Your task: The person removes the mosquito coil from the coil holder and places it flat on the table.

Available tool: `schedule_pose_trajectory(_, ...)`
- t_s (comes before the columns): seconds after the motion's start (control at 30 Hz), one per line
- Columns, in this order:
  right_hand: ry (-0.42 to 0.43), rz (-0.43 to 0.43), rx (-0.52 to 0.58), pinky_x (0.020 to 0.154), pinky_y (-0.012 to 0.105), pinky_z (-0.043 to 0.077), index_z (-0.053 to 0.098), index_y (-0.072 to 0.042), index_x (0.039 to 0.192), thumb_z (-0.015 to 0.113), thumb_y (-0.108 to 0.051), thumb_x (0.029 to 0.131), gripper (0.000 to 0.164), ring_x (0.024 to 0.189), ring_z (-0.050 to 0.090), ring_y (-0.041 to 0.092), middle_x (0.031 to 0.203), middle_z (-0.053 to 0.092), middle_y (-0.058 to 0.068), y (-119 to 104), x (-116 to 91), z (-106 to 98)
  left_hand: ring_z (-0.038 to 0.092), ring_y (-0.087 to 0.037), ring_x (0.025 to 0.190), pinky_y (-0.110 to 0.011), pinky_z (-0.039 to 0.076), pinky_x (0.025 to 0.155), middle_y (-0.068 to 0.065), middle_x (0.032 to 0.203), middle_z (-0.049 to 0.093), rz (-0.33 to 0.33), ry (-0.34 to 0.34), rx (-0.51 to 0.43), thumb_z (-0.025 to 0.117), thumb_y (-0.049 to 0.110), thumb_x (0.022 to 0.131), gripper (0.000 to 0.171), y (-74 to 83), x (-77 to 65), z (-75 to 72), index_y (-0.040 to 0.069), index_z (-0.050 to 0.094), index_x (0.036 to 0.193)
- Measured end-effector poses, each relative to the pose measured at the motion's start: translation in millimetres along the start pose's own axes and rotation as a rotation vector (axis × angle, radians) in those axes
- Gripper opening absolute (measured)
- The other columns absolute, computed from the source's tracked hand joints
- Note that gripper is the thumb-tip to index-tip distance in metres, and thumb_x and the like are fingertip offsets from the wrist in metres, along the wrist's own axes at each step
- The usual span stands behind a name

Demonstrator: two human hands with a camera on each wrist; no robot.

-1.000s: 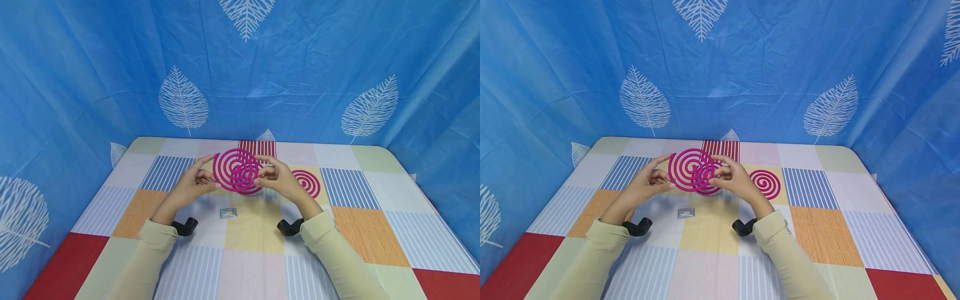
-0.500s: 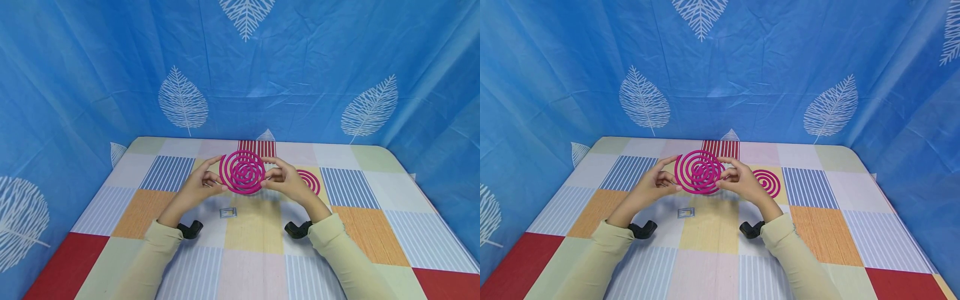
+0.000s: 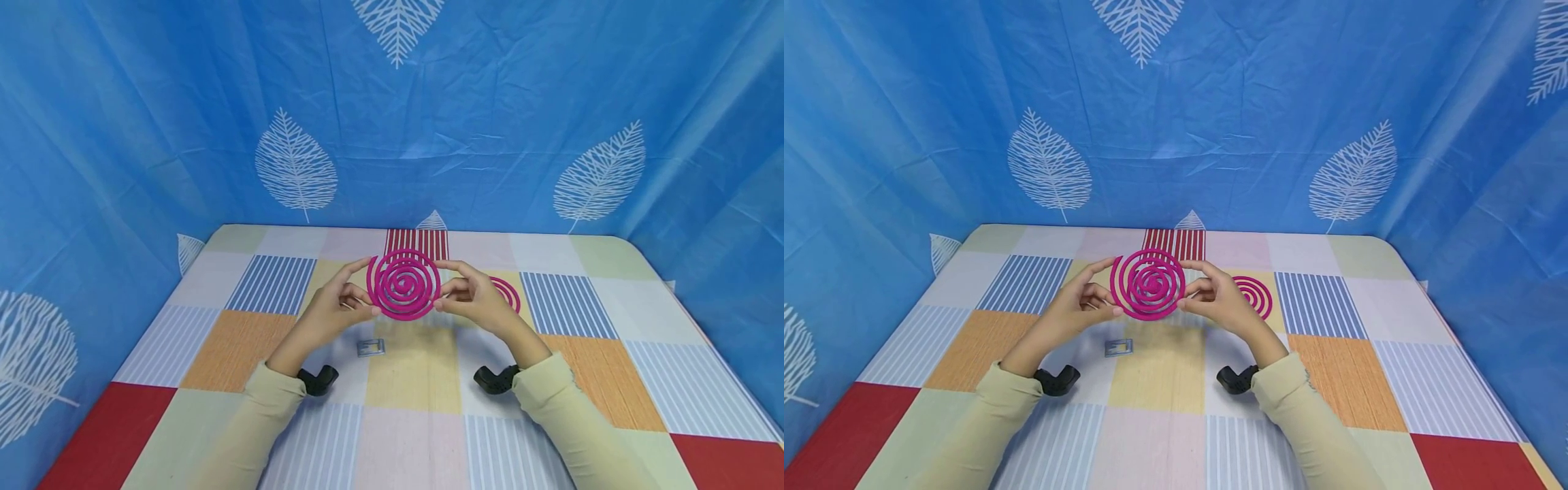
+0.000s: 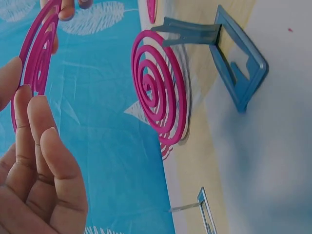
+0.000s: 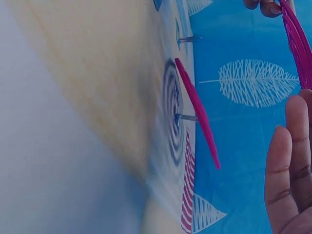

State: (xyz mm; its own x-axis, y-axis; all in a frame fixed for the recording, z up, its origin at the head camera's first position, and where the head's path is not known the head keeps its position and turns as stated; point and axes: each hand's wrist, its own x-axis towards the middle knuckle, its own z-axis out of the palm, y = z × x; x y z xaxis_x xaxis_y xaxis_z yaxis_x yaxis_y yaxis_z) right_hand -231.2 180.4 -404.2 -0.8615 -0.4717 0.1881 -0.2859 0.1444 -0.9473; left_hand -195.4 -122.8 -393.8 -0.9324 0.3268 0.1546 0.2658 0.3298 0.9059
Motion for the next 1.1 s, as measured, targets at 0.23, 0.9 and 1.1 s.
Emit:
schedule_pose_trajectory(0.23,-0.006,-0.005,-0.027,0.081,0.026,0.06,0.045,0.01,0.155,0.073,0.01,0.096,0.066,0.084,0.075,0.017,0.098,0.076,0.012,3.8,-6.0,-5.1,0.07,-0.022,0.09,-0.039,0.059,0.086,-0.007,0.096,0.075,0.024,-0.012,0.02,0.082,0.007,0.097,0.083,-3.1,1.3,6.5,0.011,0.038,0.168)
schedule_pose_trajectory(0.9,-0.003,0.014,-0.055,0.084,0.027,0.062,0.045,0.01,0.156,0.073,0.01,0.097,0.065,0.088,0.074,0.016,0.103,0.078,0.017,3.6,-21.7,-24.4,0.068,-0.018,0.086,-0.035,0.058,0.083,-0.002,0.094,0.074,0.007,-0.055,0.01,0.081,0.007,0.097,0.086,2.3,10.5,28.2,0.01,0.034,0.169)
schedule_pose_trajectory(1.1,-0.003,0.015,-0.034,0.085,0.028,0.063,0.045,0.012,0.155,0.072,0.011,0.097,0.064,0.091,0.076,0.018,0.101,0.079,0.008,4.1,-26.5,-32.0,0.067,-0.018,0.087,-0.033,0.058,0.082,-0.005,0.095,0.074,0.014,-0.06,-0.001,0.081,0.008,0.097,0.085,3.1,14.0,35.3,0.007,0.035,0.168)
